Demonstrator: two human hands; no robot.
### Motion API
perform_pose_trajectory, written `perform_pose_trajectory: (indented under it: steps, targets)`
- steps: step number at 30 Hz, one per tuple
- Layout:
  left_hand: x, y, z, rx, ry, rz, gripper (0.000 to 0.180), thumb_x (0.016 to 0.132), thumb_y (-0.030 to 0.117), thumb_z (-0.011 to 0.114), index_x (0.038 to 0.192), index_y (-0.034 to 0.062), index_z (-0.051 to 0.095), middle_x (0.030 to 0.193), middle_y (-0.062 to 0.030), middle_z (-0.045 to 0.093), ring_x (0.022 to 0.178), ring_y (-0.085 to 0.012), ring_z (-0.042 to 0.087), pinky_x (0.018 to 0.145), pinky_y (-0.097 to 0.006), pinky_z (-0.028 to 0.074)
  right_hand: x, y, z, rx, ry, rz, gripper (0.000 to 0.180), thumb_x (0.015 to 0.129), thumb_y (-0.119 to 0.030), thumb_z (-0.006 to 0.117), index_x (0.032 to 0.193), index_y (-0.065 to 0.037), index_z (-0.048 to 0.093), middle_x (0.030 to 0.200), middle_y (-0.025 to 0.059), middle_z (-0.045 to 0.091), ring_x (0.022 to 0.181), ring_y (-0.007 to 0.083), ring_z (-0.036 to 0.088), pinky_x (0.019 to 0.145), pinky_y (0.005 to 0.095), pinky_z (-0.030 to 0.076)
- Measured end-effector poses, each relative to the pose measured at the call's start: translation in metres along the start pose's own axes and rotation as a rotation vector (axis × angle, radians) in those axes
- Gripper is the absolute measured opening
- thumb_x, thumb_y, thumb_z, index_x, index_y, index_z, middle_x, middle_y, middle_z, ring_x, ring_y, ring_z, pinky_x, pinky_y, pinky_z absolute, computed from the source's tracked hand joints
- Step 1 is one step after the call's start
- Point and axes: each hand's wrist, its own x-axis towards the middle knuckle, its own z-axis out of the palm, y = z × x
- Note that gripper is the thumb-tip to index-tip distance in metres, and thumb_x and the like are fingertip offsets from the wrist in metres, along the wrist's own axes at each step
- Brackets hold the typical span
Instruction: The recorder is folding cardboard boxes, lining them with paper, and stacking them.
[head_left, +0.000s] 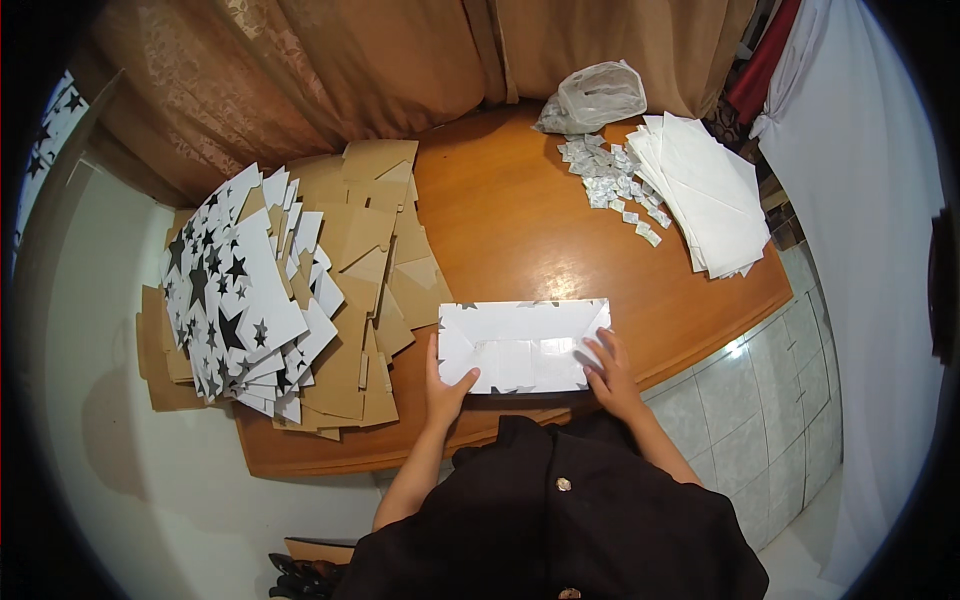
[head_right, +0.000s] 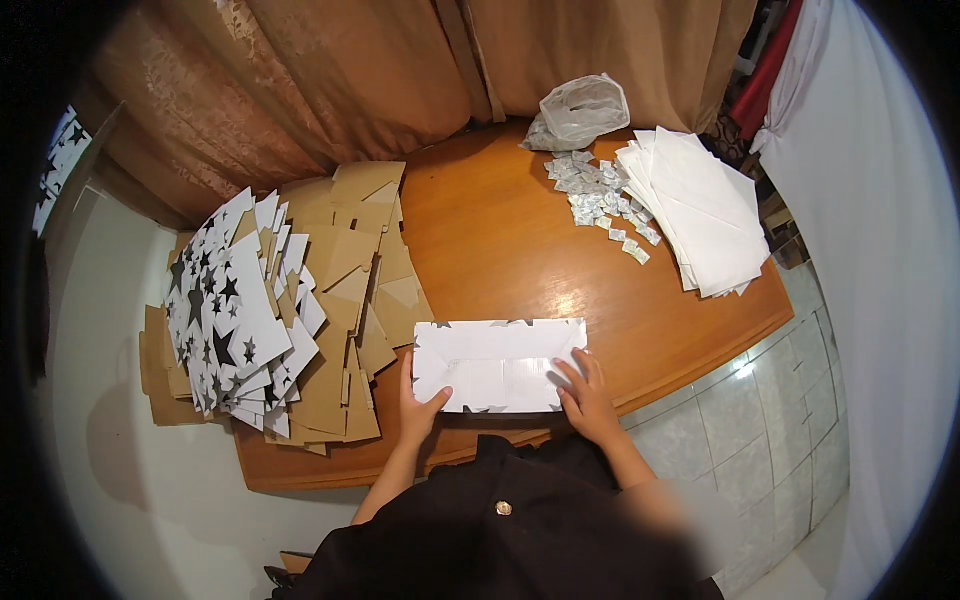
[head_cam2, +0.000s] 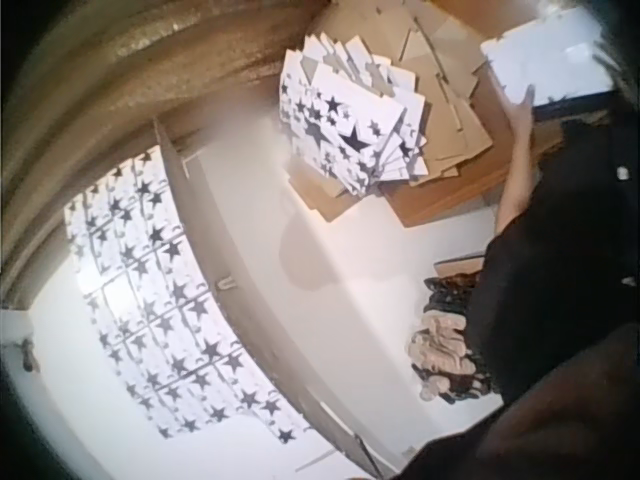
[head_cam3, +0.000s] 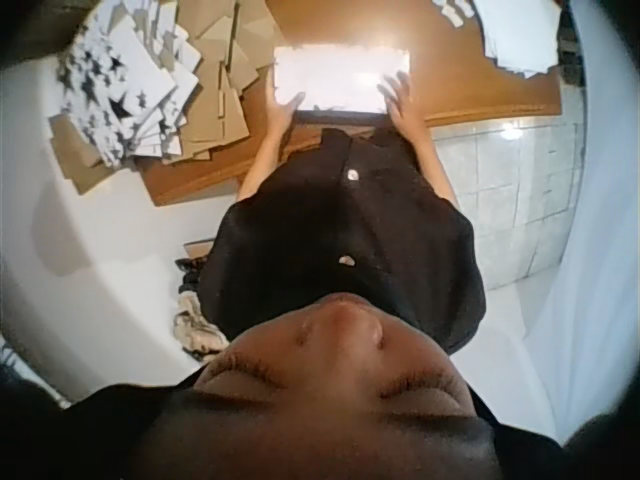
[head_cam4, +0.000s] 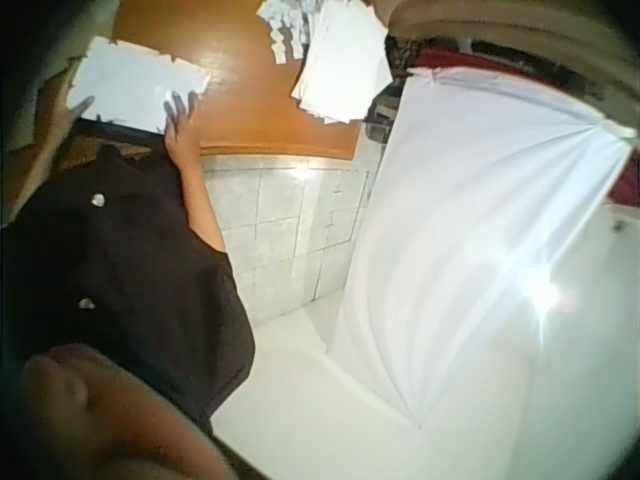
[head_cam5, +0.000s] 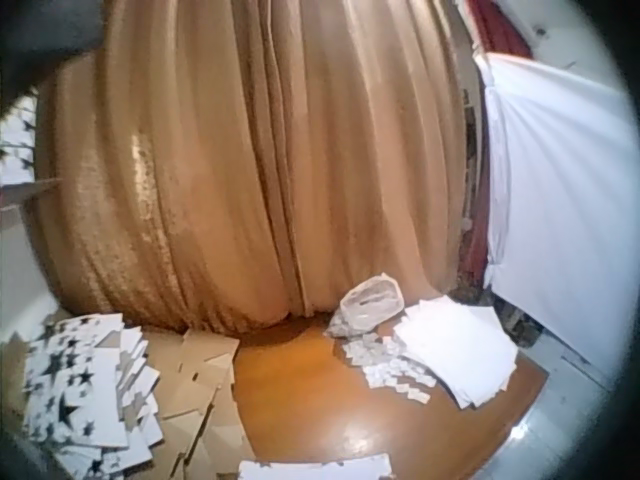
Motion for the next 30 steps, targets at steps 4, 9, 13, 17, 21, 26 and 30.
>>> perform_pose_trajectory:
  steps: [4,9,13,17,21,26,30]
  targets:
    - [0.006,-0.010,0.005,-0.236,0.045,-0.124,0.090,0.068,0.001,0.071,0.141,-0.0007,0.020,0.133,-0.0173,0.039,0.122,-0.0256,0.040,0.102,-0.034,0.033,0.007,-0.001,-0.003,-0.213,-0.124,-0.101,0.034,0.081,-0.008,0.054,0.112,-0.016,0.064,0.131,0.0197,0.044,0.124,0.0434,0.034,0.105,0.0501,0.027]
    - [0.012,-0.012,0.004,-0.276,-0.004,-0.207,0.083,0.068,-0.002,0.070,0.139,-0.0012,0.026,0.131,-0.0156,0.042,0.120,-0.0247,0.043,0.101,-0.033,0.035,0.008,-0.001,-0.002,-0.243,-0.137,-0.087,0.033,0.079,-0.007,0.053,0.107,-0.018,0.067,0.128,0.0184,0.047,0.123,0.0444,0.033,0.107,0.0503,0.024]
    - [0.005,-0.015,-0.001,-0.328,0.063,-0.249,0.062,0.080,0.015,0.066,0.133,0.0010,0.038,0.126,-0.0120,0.049,0.118,-0.0221,0.045,0.100,-0.034,0.035,0.005,0.008,0.005,-0.150,-0.102,-0.060,0.035,0.083,-0.010,0.053,0.116,-0.015,0.061,0.135,0.0219,0.039,0.126,0.0444,0.030,0.108,0.0476,0.022]
    - [0.001,-0.023,-0.016,-0.650,-0.039,-0.540,0.057,0.088,0.038,0.056,0.131,0.0026,0.043,0.127,-0.0111,0.050,0.118,-0.0218,0.046,0.102,-0.035,0.031,0.008,0.008,0.007,0.050,-0.004,0.067,0.051,0.088,-0.018,0.052,0.135,-0.004,0.038,0.143,0.0309,0.016,0.133,0.0421,0.021,0.108,0.0427,0.020]
    - [0.002,-0.034,-0.016,-0.429,-0.019,-0.515,0.061,0.087,0.045,0.052,0.131,0.0022,0.043,0.128,-0.0109,0.050,0.121,-0.0221,0.042,0.104,-0.036,0.026,0.009,0.012,0.013,0.120,0.023,0.102,0.055,0.088,-0.021,0.053,0.136,0.000,0.035,0.142,0.0308,0.017,0.132,0.0427,0.021,0.108,0.0430,0.020]
    - [0.008,0.035,-0.018,-0.465,0.129,-0.288,0.086,0.074,0.019,0.071,0.141,0.0029,0.020,0.129,-0.0195,0.039,0.122,-0.0272,0.036,0.104,-0.036,0.025,0.025,0.010,0.006,0.145,-0.052,0.115,0.055,0.089,-0.027,0.053,0.134,-0.001,0.036,0.139,0.0324,0.023,0.131,0.0438,0.023,0.108,0.0430,0.020]
    - [0.014,0.087,-0.010,-0.356,0.357,0.131,0.086,0.068,0.011,0.072,0.138,0.0019,0.022,0.125,-0.0145,0.033,0.118,-0.0261,0.035,0.101,-0.037,0.028,0.044,0.018,0.003,0.107,-0.255,0.054,0.052,0.092,-0.036,0.047,0.134,-0.005,0.040,0.139,0.0325,0.026,0.131,0.0434,0.024,0.108,0.0436,0.020]
